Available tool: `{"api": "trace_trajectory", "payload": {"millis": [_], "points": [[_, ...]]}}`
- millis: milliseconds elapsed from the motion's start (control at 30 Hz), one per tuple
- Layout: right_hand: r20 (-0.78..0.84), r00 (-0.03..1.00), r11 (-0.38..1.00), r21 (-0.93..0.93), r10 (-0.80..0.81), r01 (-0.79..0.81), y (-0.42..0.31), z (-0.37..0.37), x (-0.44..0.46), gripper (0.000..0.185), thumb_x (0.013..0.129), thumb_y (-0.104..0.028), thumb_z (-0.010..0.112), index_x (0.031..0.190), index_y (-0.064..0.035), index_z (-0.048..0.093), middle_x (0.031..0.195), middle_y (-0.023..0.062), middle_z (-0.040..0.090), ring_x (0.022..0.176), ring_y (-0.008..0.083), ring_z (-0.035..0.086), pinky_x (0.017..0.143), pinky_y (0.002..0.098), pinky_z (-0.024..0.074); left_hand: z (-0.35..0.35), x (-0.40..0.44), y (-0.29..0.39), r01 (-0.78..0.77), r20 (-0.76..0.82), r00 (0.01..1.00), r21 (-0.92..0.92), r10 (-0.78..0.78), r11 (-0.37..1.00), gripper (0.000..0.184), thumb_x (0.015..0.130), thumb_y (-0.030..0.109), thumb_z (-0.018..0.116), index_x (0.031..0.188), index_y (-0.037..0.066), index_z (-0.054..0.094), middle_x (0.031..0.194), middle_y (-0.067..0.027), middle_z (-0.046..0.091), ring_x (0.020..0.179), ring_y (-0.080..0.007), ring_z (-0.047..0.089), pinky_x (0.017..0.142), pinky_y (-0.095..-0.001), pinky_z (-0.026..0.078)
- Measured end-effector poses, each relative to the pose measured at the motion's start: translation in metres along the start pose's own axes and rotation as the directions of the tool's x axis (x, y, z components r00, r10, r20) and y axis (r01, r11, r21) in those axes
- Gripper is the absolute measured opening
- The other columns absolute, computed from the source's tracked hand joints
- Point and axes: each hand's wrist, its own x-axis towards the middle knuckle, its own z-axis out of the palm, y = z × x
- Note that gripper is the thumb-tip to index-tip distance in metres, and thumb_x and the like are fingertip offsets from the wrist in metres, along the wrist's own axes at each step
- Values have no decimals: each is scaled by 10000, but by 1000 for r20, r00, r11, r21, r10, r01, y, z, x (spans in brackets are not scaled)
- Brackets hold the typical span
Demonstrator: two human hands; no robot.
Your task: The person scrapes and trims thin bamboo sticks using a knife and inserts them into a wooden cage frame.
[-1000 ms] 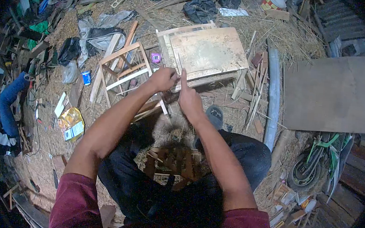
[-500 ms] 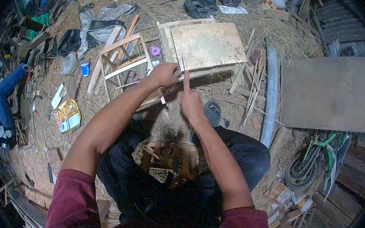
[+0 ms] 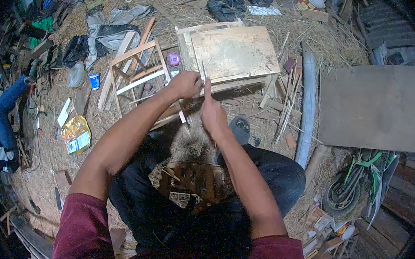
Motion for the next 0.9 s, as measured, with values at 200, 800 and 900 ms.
{"api": "trace_trajectory", "payload": {"millis": [200, 800, 900], "points": [[60, 996, 996, -68, 66, -62, -11, -10, 21, 765, 881, -41, 456, 1538, -85, 67, 737, 317, 630, 697, 488, 634, 665, 568, 497, -15, 5, -3, 47, 27, 999, -59, -46, 997, 316, 887, 263, 513, 962, 5, 680, 974, -284, 664, 958, -439, 639, 895, -499, 495], [-10, 999, 998, -63, -31, 31, -2, -3, 15, 808, 852, -51, 530, 1531, -74, 93, 702, 295, 628, 639, 478, 622, 616, 579, 491, -2, 1, -14, -117, -104, 989, -92, 107, 989, 290, 888, 266, 559, 885, -12, 642, 854, -271, 646, 817, -459, 626, 755, -503, 496], [-13, 1000, 996, -81, -25, 24, 4, 3, 1, 816, 852, -49, 534, 1535, -79, 87, 687, 293, 625, 625, 475, 619, 592, 572, 489, 3, -3, -10, -114, -105, 989, -46, 109, 992, 271, 884, 253, 564, 907, -5, 644, 882, -268, 652, 857, -445, 631, 790, -503, 496]]}}
